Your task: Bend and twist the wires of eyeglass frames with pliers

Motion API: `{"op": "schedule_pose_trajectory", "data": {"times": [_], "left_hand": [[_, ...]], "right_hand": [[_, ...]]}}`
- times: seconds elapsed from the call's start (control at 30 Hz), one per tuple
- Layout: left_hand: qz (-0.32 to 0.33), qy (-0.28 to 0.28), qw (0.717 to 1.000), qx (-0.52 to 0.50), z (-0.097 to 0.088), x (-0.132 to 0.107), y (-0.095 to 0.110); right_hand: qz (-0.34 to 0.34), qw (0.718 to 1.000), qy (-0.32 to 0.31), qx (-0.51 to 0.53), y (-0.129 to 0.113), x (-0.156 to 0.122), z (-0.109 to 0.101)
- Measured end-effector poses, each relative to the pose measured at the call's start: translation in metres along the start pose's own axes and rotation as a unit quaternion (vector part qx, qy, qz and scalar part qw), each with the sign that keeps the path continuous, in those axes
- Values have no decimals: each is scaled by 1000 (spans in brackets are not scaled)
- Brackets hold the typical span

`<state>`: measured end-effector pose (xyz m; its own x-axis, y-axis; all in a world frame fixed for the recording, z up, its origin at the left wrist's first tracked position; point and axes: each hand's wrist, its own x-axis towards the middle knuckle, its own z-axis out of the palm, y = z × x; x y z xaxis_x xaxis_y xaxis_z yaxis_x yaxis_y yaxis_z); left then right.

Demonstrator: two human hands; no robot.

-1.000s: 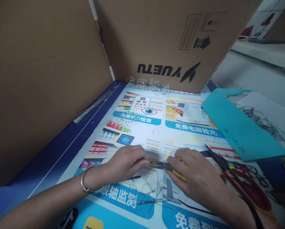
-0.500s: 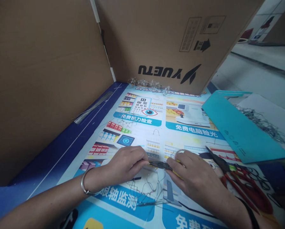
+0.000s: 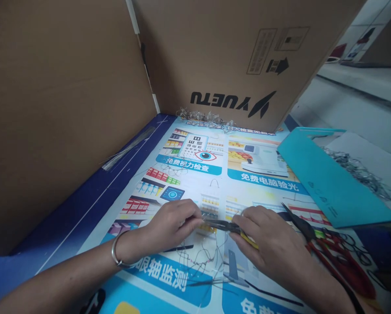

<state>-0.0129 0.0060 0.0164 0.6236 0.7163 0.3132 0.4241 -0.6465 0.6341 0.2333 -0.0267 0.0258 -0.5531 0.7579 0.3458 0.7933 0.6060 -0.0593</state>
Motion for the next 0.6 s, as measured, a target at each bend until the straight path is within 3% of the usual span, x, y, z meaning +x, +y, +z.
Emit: {"op": "schedule_pose_trajectory", "data": {"times": [0.6], "left_hand": [[1,49,999,13,8,-3,6]], "right_hand": [[8,999,-9,-47,-14,0,5]]}}
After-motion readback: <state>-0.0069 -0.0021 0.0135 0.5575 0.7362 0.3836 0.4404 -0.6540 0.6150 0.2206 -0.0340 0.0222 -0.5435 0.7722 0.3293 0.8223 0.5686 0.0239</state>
